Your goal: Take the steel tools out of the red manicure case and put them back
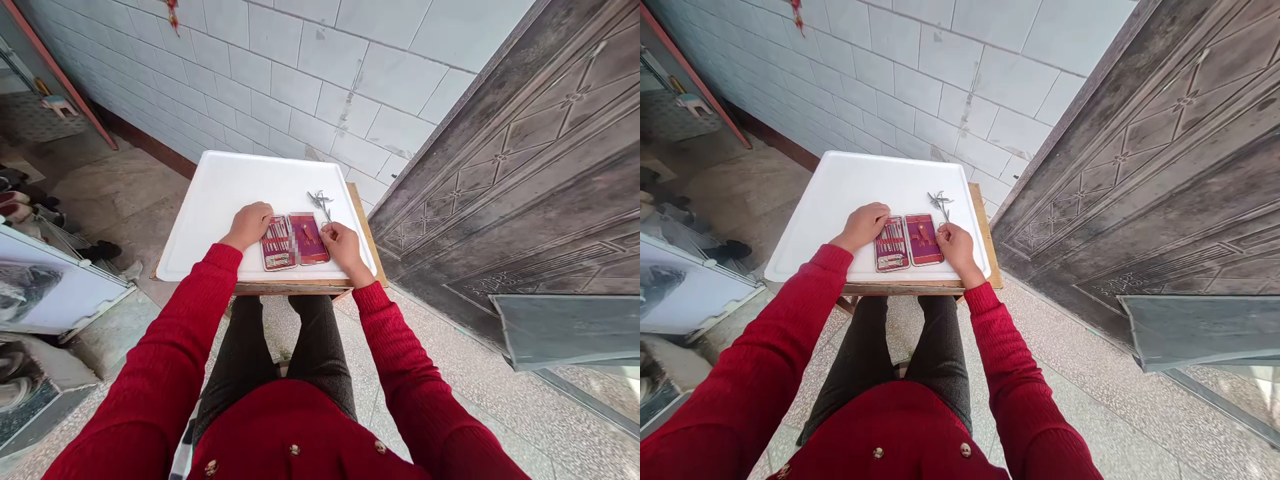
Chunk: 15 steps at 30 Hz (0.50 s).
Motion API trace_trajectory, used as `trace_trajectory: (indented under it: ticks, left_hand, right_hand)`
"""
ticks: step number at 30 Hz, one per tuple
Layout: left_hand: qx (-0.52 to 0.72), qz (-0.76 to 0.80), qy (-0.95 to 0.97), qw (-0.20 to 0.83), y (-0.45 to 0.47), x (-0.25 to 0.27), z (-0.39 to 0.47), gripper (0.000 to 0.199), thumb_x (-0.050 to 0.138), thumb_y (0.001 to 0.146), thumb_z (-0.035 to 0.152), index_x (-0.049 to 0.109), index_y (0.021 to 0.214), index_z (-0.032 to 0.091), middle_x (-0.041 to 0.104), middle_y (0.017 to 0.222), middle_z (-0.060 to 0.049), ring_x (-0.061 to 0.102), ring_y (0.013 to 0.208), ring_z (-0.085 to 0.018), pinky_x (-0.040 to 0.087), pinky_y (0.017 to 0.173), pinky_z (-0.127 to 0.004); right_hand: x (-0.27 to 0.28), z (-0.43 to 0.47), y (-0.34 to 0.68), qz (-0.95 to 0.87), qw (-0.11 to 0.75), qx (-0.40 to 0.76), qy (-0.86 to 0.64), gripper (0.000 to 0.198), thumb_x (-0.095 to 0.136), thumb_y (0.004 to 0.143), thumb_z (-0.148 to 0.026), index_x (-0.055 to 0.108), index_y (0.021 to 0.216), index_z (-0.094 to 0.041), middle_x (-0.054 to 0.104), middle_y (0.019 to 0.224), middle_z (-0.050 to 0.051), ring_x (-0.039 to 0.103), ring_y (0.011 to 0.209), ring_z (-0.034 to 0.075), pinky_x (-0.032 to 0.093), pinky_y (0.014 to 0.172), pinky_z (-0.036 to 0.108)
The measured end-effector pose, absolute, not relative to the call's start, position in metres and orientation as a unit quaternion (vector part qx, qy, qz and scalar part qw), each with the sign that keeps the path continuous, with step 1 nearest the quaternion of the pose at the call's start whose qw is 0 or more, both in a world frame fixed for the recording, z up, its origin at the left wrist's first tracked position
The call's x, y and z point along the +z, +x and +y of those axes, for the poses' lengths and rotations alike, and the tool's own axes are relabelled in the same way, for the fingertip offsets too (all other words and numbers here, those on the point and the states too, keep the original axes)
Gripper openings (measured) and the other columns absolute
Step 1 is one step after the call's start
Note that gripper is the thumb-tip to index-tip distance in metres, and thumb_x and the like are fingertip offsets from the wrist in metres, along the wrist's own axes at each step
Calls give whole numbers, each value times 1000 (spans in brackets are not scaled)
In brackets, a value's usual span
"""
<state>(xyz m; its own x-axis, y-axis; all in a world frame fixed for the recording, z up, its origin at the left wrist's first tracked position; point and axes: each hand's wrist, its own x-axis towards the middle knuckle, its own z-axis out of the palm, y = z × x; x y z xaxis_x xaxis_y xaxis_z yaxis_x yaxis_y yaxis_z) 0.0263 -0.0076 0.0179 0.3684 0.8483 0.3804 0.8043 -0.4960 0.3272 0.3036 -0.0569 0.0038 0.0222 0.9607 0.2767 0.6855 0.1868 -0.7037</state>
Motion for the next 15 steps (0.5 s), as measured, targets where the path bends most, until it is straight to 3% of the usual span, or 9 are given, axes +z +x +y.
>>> trace_trajectory:
  ticks: [6,10,15]
  left_hand:
    - [283,501,815,64,25,15,-5,30,44,96,23,73,89,22,75,114,-6,67,110,-24,54,91,-38]
    - [291,502,812,62,24,12,-2,28,46,95,23,73,88,21,76,113,-5,67,109,-24,54,91,-38]
    - [273,475,836,40,23,10,-2,27,45,94,19,71,89,21,76,109,-7,67,107,-24,54,90,-38]
  right_hand:
    - [17,-77,295,-742,397,149,-520,21,61,94,-32,71,107,-19,71,98,7,61,79,19,49,77,33]
    - [38,-97,276,-850,303,189,-386,27,68,95,-33,70,120,-21,69,120,8,64,91,19,50,83,32]
    - [54,-97,252,-908,146,141,-367,21,71,96,-27,73,114,-18,70,114,9,64,101,22,42,80,30]
